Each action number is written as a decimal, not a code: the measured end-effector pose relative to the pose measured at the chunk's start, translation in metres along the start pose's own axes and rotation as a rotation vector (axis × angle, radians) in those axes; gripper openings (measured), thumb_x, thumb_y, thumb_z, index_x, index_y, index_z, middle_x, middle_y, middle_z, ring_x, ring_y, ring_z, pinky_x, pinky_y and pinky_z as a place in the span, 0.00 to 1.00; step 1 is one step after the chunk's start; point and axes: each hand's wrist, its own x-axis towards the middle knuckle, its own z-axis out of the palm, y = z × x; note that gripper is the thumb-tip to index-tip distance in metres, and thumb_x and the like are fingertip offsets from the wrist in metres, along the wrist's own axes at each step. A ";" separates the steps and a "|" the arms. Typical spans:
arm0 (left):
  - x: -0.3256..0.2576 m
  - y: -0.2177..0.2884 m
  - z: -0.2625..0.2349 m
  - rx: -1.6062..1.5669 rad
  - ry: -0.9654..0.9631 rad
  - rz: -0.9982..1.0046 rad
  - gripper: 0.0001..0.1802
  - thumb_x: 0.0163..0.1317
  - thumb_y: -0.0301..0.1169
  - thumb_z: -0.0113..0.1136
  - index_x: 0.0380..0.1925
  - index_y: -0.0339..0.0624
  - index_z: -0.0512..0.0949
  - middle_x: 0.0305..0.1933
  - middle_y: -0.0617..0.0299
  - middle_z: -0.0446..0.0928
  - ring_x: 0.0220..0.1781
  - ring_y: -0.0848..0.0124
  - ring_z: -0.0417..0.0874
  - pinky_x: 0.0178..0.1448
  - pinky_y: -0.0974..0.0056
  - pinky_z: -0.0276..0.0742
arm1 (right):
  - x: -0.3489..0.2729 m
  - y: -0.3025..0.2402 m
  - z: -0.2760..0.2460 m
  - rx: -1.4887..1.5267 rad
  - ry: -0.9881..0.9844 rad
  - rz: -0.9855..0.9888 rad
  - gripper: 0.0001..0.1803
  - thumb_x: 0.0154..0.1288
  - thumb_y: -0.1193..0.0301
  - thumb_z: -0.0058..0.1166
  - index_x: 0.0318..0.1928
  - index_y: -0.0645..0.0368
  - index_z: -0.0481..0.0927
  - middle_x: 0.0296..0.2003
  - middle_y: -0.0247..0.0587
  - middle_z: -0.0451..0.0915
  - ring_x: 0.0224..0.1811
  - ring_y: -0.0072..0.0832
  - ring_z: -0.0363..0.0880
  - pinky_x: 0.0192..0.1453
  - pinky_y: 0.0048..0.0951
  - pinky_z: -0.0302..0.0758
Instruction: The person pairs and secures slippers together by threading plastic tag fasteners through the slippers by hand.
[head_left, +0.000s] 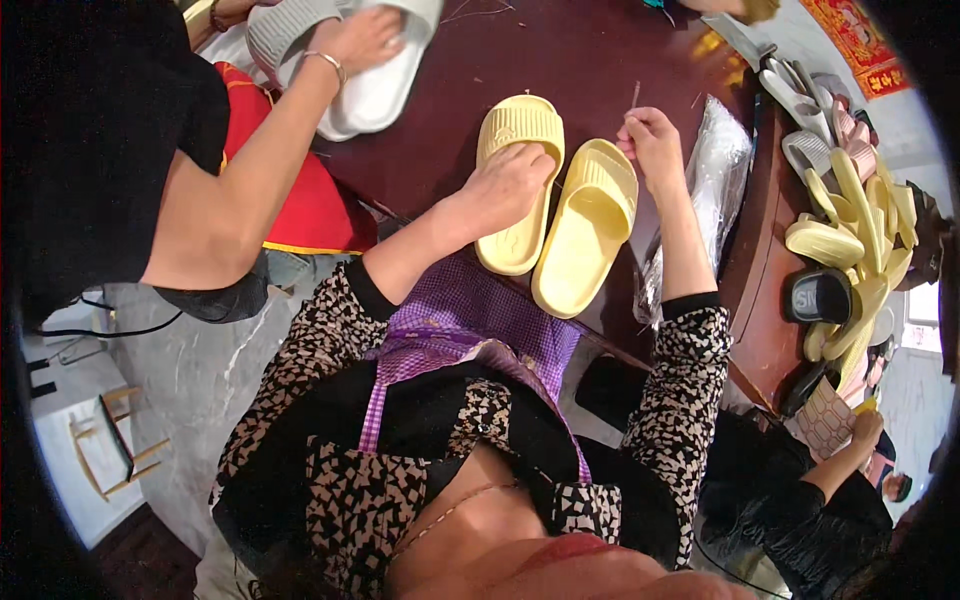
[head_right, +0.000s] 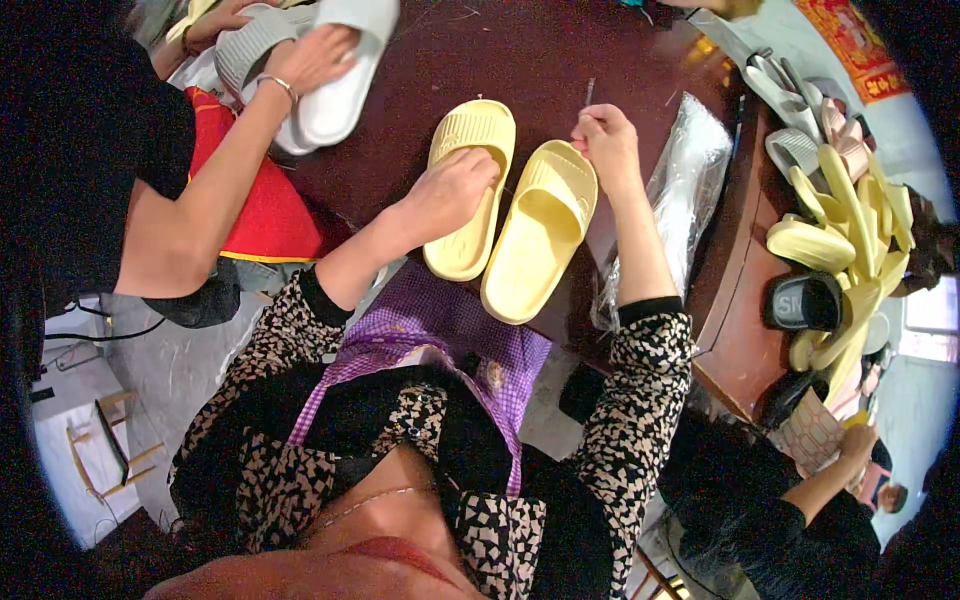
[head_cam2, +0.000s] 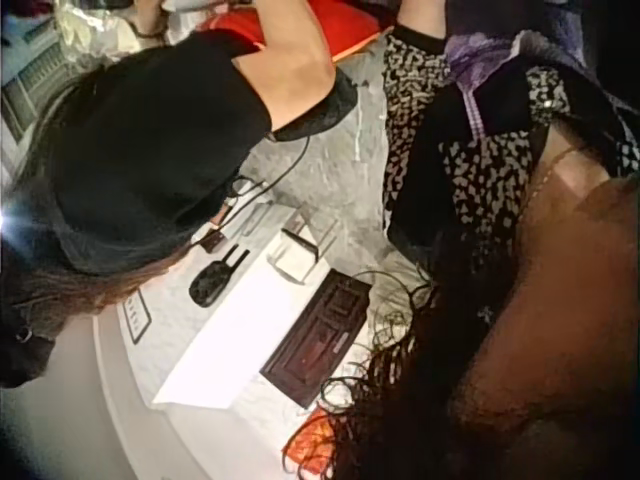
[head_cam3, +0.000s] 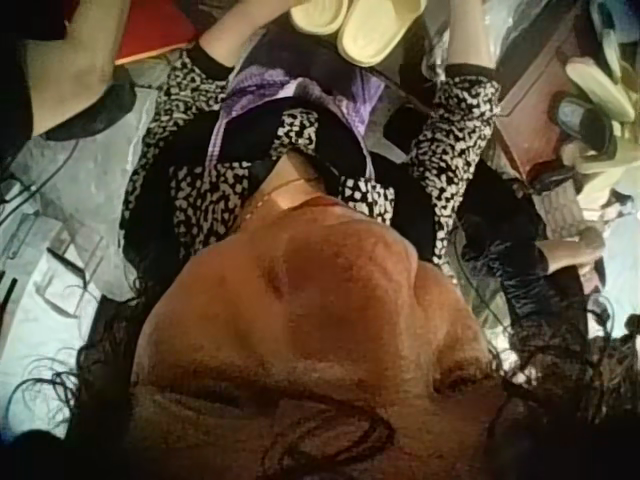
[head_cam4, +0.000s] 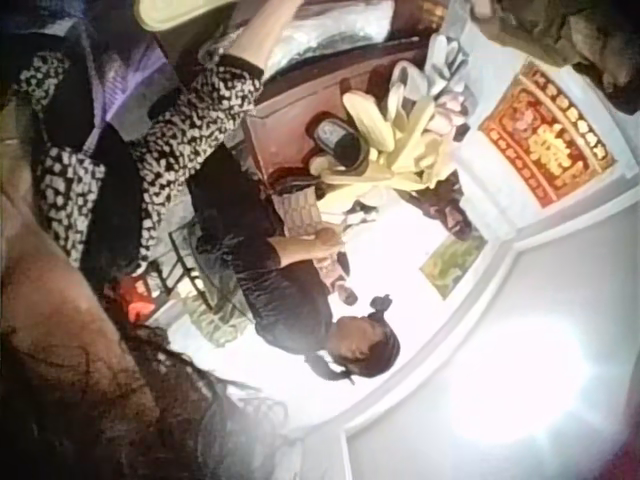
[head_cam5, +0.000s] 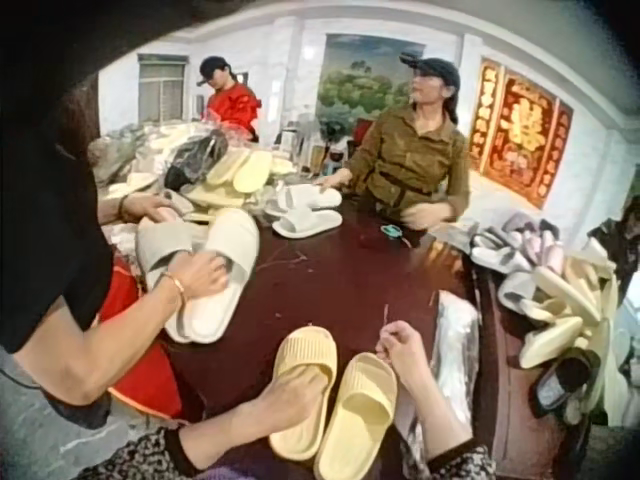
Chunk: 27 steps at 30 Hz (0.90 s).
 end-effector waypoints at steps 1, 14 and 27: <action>0.001 -0.001 0.001 -0.005 -0.009 -0.005 0.06 0.55 0.22 0.47 0.34 0.35 0.70 0.36 0.51 0.72 0.43 0.54 0.75 0.47 0.56 0.71 | 0.002 -0.004 0.006 -0.001 -0.031 -0.008 0.06 0.65 0.74 0.48 0.39 0.62 0.75 0.26 0.34 0.77 0.24 0.18 0.74 0.26 0.19 0.71; 0.005 -0.004 0.003 0.004 -0.009 0.024 0.08 0.50 0.22 0.49 0.33 0.36 0.71 0.36 0.55 0.71 0.43 0.59 0.75 0.46 0.59 0.74 | 0.046 -0.010 0.074 -0.267 -0.390 -0.083 0.06 0.54 0.78 0.52 0.34 0.65 0.77 0.27 0.37 0.80 0.25 0.20 0.74 0.31 0.21 0.72; 0.012 0.010 -0.019 -0.129 0.313 0.075 0.13 0.54 0.21 0.52 0.42 0.34 0.72 0.39 0.52 0.75 0.41 0.59 0.79 0.43 0.61 0.76 | 0.031 -0.024 0.056 0.053 -0.208 -0.105 0.04 0.62 0.77 0.49 0.35 0.64 0.75 0.27 0.34 0.78 0.30 0.18 0.74 0.35 0.19 0.71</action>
